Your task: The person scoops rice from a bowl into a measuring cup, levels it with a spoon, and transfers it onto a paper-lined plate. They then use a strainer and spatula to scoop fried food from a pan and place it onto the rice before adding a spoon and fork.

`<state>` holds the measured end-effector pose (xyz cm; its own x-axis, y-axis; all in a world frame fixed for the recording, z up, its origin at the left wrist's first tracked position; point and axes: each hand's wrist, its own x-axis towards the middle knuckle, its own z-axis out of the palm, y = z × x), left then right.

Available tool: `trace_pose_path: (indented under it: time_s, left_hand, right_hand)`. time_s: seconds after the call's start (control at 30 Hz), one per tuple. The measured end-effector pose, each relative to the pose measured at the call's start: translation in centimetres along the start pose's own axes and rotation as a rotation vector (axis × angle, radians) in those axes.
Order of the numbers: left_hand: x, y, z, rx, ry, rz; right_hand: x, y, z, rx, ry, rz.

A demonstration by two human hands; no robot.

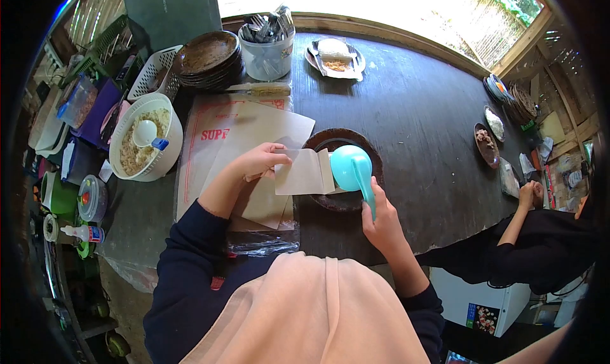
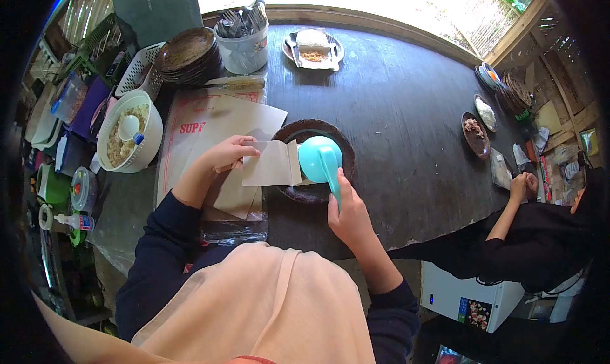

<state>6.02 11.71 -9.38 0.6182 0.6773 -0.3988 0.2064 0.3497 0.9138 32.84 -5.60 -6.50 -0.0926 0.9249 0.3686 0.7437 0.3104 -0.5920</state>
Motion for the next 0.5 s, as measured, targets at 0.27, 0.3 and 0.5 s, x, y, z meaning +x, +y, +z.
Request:
trace_pose_path:
  time_s: [0.27,0.3,0.5]
  left_hand:
    - [0.7,-1.0,-0.5,-0.033,-0.023,0.004]
    - [0.6,-0.8,-0.4,-0.031,-0.022,0.006]
    - [-1.0,1.3,0.4,-0.007,0.035,-0.090]
  right_hand:
    - [0.6,-0.1,-0.2,-0.080,-0.071,0.031]
    - [0.8,-0.2,-0.3,-0.103,-0.089,0.031]
    - [1.2,0.0,-0.6,-0.170,-0.131,0.022]
